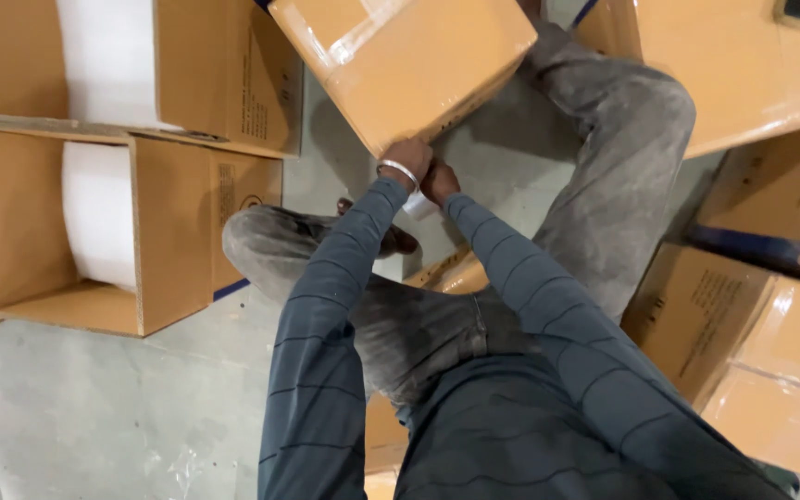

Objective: Packing foam padding into cardboard boxes and sealing them with tape.

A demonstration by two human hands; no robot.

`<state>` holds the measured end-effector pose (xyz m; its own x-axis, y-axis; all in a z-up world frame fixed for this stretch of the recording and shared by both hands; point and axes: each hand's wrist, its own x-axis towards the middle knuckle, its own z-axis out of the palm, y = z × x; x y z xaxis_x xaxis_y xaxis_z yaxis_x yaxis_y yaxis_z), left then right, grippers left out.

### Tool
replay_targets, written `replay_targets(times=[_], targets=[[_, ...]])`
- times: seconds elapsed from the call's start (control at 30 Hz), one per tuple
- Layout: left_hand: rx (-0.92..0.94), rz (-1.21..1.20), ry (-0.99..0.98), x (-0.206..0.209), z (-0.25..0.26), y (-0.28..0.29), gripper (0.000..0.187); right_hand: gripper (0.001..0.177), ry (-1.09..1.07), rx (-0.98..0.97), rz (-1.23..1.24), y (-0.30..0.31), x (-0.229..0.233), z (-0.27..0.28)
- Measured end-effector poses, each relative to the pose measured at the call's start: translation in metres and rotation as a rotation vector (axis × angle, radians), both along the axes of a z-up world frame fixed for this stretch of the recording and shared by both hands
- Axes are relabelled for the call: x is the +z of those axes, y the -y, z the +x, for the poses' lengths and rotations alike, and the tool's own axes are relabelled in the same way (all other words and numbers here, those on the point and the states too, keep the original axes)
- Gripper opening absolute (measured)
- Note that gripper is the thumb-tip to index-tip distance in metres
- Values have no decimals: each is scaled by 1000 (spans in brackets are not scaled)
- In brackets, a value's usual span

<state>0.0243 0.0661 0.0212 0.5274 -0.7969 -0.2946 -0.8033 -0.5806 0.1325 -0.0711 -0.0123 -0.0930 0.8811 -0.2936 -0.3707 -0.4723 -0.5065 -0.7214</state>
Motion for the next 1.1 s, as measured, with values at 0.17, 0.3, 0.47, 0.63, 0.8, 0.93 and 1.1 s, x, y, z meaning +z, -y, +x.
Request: replay_targets(times=[0.17, 0.3, 0.47, 0.63, 0.8, 0.93, 1.1], targets=[[7, 22, -10, 6, 7, -4, 23, 30, 253, -249, 452, -9, 46, -10], [90, -54, -70, 18, 12, -2, 24, 26, 256, -149, 420, -2, 15, -11], [135, -59, -28, 2, 3, 2, 21, 29, 46, -218, -119, -19, 143, -20], [130, -135, 2, -6, -6, -3, 21, 31, 116, -241, -84, -10, 96, -26], [135, -104, 22, -35, 7, -2, 21, 29, 227, -251, -125, -10, 106, -37], [174, -133, 45, -52, 25, -7, 20, 20, 215, 168, -287, 18, 196, -54], [410, -167, 65, -93, 30, -14, 22, 14, 423, 65, -341, 80, 277, 9]])
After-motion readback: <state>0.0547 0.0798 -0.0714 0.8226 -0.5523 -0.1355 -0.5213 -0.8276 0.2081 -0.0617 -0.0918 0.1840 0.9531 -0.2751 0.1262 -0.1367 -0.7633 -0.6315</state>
